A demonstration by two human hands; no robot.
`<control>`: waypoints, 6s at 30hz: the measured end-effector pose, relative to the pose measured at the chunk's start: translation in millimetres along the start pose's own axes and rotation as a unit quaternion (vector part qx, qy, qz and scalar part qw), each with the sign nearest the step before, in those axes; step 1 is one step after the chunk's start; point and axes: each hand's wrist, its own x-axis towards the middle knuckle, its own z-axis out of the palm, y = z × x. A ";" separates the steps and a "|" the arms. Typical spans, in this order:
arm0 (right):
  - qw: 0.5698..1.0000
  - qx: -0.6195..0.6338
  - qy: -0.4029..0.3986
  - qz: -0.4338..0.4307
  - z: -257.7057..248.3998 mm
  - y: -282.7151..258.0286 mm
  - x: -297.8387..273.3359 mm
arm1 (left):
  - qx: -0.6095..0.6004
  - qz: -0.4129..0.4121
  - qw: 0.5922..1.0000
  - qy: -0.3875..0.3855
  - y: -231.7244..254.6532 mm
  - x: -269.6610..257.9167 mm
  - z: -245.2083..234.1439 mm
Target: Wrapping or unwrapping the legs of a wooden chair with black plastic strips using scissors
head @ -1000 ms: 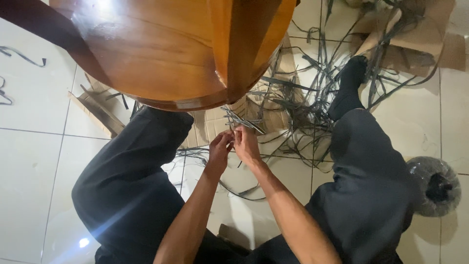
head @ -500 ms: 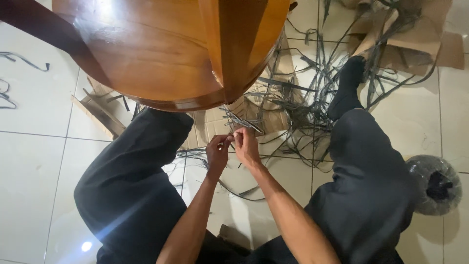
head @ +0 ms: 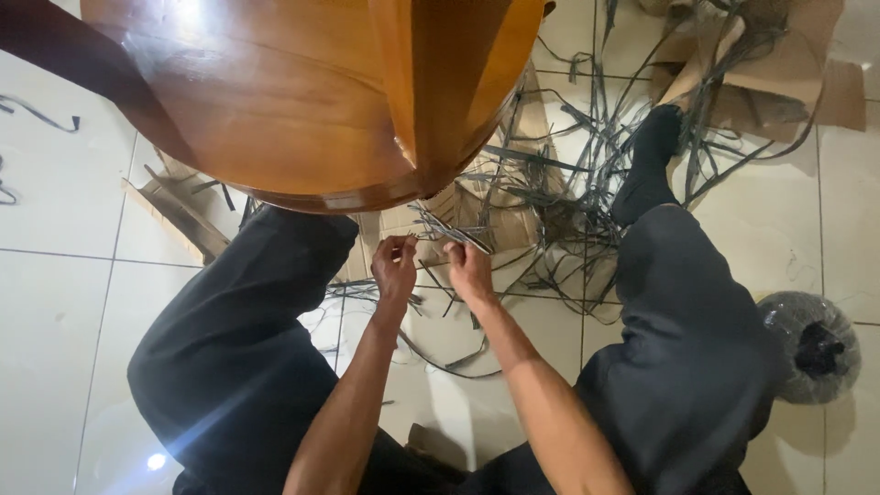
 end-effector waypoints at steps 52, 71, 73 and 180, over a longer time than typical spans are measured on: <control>0.902 0.269 0.036 0.335 0.6 -63.9 -2.6 | -0.024 -0.249 0.955 -0.159 1.3 12.4 16.2; 0.973 0.160 0.074 0.147 7.6 -42.9 -14.1 | 0.055 -0.179 0.981 -0.055 31.2 -15.7 12.3; 0.965 0.189 0.067 0.167 5.3 -45.7 -14.6 | 0.031 -0.167 0.984 -0.055 31.0 -20.0 9.2; 0.938 0.321 0.070 0.115 -84.2 -58.4 117.7 | 0.493 0.281 0.732 -0.376 210.3 -28.8 -169.1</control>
